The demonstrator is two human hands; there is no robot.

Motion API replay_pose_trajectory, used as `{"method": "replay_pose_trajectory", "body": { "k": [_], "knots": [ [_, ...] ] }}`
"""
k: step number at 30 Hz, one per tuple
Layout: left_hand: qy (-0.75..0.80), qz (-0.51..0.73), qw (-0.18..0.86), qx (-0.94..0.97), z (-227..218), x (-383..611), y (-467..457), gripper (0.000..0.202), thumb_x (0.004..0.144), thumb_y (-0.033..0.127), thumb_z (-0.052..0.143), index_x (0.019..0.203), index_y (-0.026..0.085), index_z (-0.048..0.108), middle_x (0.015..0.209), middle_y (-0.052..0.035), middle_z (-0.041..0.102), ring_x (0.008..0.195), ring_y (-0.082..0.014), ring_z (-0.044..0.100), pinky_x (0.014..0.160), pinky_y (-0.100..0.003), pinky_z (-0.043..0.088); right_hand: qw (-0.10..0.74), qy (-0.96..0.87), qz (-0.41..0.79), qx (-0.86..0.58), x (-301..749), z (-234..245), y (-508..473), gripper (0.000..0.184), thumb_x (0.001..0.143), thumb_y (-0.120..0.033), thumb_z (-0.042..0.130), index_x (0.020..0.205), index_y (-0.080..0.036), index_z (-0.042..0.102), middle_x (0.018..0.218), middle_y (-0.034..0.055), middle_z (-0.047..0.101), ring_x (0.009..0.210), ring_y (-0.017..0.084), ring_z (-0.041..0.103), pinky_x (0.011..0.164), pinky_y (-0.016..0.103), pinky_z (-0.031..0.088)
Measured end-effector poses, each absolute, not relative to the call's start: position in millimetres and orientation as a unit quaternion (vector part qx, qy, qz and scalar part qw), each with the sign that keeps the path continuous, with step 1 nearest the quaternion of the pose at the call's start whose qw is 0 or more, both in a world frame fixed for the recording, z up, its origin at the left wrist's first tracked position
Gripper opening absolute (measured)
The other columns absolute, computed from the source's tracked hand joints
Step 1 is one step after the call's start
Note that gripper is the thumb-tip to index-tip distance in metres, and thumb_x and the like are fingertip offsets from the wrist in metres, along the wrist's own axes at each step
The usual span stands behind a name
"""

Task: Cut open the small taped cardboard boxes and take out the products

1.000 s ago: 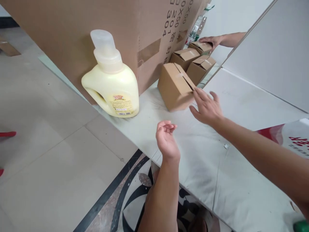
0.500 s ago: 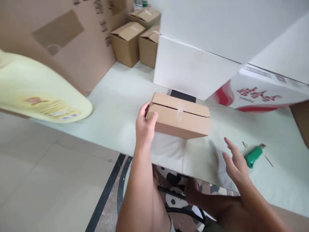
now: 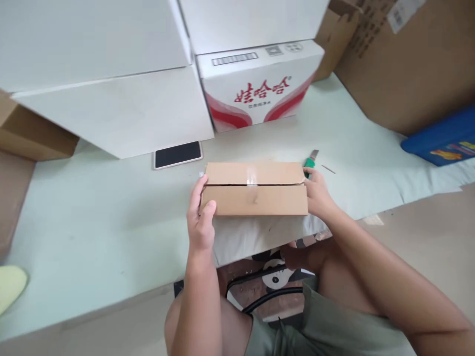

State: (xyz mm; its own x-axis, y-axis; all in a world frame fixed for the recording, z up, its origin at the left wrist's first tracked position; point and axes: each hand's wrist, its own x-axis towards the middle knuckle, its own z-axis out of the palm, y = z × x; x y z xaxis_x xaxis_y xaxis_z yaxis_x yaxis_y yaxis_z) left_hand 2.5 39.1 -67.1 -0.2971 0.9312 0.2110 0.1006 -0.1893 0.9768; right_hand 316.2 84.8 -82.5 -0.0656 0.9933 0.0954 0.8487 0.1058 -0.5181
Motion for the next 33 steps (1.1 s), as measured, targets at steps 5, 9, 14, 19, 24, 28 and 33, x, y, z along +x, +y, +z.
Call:
{"method": "replay_pose_trajectory", "body": {
  "k": [5,9,14,19,24,28,33],
  "knots": [
    [0.533,0.642,0.290,0.470,-67,31,52,0.051,0.081,0.039,0.060,0.129,0.026,0.067,0.144,-0.0070,0.066,0.139,-0.0335,0.058,0.118,-0.050,0.048,0.138,-0.670,0.121,-0.719,343,-90,94,0.030,0.087,-0.040,0.061,0.104,-0.017,0.073,0.140,0.0252,0.052,0.144,0.043,0.044,0.115,0.060,0.045],
    [0.529,0.651,0.280,0.467,-64,40,51,0.049,0.077,0.038,0.060,0.124,0.027,0.066,0.143,-0.0071,0.066,0.138,-0.0330,0.058,0.115,-0.049,0.049,0.215,-0.583,0.178,-0.763,369,-86,101,0.055,0.077,-0.029,0.063,0.130,-0.018,0.061,0.138,0.0249,0.055,0.117,0.039,0.062,0.100,0.059,0.054],
    [0.535,0.624,0.282,0.495,-68,39,38,0.052,0.080,0.051,0.062,0.128,0.029,0.060,0.152,-0.0090,0.059,0.147,-0.0351,0.051,0.118,-0.051,0.046,0.456,-0.439,0.431,-0.643,384,-84,109,0.066,0.078,-0.034,0.052,0.143,-0.031,0.040,0.106,0.0081,0.071,0.083,0.026,0.066,0.075,0.046,0.058],
    [0.532,0.604,0.239,0.544,-69,33,29,0.060,0.076,0.074,0.068,0.113,0.028,0.061,0.139,-0.0112,0.060,0.137,-0.0367,0.057,0.115,-0.053,0.046,0.555,-0.393,0.491,-0.544,378,-55,90,0.058,0.081,-0.034,0.044,0.140,-0.037,0.042,0.102,0.0045,0.069,0.085,0.024,0.070,0.077,0.045,0.059],
    [0.538,0.579,0.262,0.554,-60,34,19,0.061,0.074,0.075,0.074,0.107,0.027,0.057,0.135,-0.0116,0.056,0.135,-0.0352,0.057,0.114,-0.053,0.047,0.459,-0.489,0.479,-0.566,370,-4,51,0.065,0.098,-0.041,0.014,0.156,-0.033,0.044,0.144,0.0130,0.066,0.117,0.032,0.070,0.086,0.055,0.057],
    [0.540,0.580,0.276,0.544,-58,42,14,0.059,0.077,0.071,0.074,0.110,0.026,0.056,0.134,-0.0116,0.056,0.131,-0.0329,0.059,0.111,-0.050,0.049,0.437,-0.506,0.437,-0.602,364,11,43,0.069,0.100,-0.033,0.008,0.163,-0.036,0.037,0.161,0.0103,0.054,0.128,0.032,0.066,0.086,0.056,0.053],
    [0.553,0.608,0.259,0.508,-62,55,12,0.050,0.079,0.063,0.067,0.109,0.027,0.053,0.134,-0.0099,0.056,0.125,-0.0296,0.059,0.107,-0.046,0.050,0.523,-0.435,0.479,-0.554,365,-6,47,0.056,0.099,-0.053,0.023,0.134,-0.038,0.065,0.081,0.0058,0.070,0.073,0.024,0.065,0.078,0.049,0.053]
  ]
}}
